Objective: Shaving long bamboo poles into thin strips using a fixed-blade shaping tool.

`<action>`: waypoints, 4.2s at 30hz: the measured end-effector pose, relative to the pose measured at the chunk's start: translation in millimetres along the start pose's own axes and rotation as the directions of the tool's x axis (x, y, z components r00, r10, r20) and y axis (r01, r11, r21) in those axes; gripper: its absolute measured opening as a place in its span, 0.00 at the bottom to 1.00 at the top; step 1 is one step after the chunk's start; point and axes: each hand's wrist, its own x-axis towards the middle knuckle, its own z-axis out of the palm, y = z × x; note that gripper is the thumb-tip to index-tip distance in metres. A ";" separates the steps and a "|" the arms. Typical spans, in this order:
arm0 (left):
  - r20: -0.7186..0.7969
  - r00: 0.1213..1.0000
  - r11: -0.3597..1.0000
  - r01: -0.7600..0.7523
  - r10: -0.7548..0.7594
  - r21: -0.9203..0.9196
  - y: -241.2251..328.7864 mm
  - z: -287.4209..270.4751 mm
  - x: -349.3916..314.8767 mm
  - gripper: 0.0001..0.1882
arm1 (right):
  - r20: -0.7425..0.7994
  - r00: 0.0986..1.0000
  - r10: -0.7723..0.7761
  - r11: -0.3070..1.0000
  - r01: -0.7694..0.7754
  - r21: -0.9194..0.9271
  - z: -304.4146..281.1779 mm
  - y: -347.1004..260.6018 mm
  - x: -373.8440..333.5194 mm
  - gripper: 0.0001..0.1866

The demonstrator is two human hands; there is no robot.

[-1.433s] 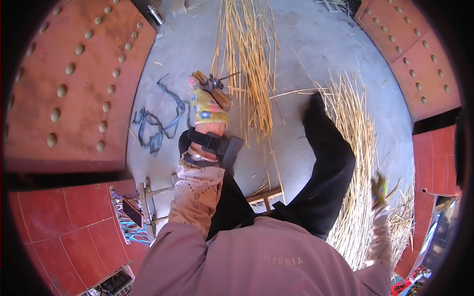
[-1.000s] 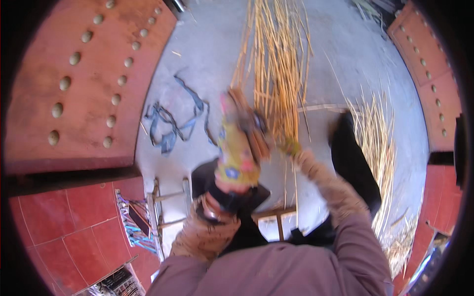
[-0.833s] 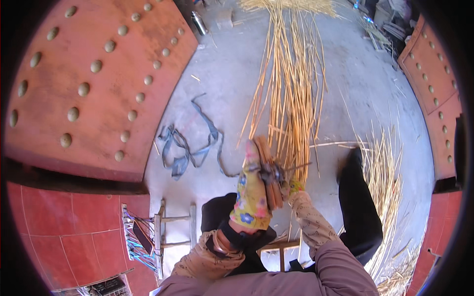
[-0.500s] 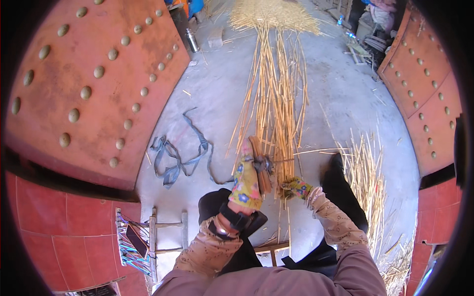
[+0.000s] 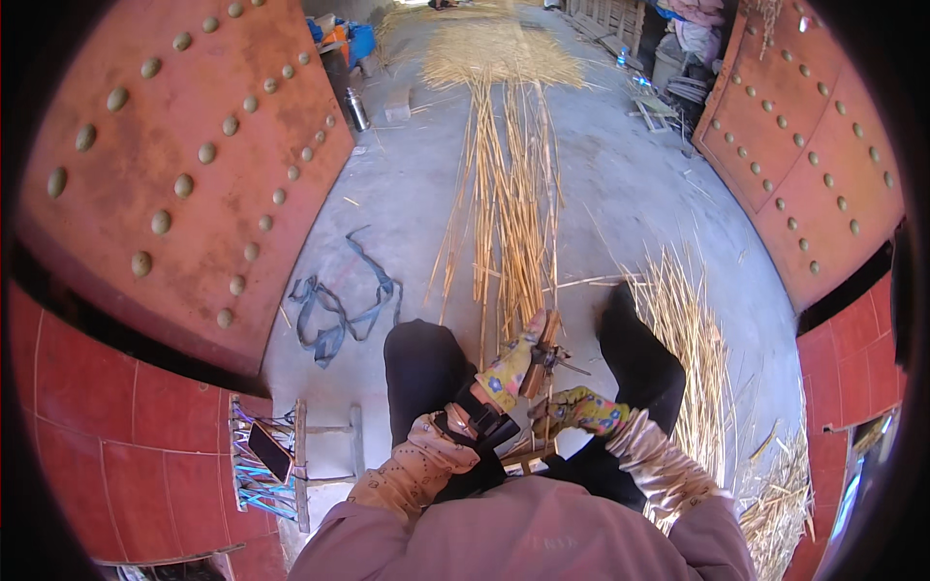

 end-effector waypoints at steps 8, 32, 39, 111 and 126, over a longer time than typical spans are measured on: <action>0.093 0.976 0.959 0.175 -0.199 0.221 1.0 30.0 -74.1 0.37 | -0.433 0.866 -0.249 0.942 0.320 0.098 -2.4 -52.7 7.2 0.16; 0.166 0.928 0.912 0.274 -0.335 0.306 31.2 40.0 -113.3 0.27 | -0.817 0.417 -0.398 0.502 0.844 0.186 -47.4 -172.6 37.9 0.14; 0.131 0.941 0.939 0.286 -0.313 0.190 29.4 39.7 -107.3 0.25 | -0.843 0.467 -0.265 0.579 0.776 0.248 -51.8 -187.7 34.1 0.10; -0.377 0.907 0.841 -0.348 0.190 -0.413 24.1 36.0 23.3 0.25 | -0.293 0.955 0.033 0.999 -0.029 0.019 33.5 -31.7 -91.2 0.15; -0.651 0.653 0.726 -0.651 0.387 -0.221 140.5 -60.9 51.8 0.25 | -0.774 0.555 -0.306 0.849 -0.209 -0.486 -53.4 95.1 -311.7 0.10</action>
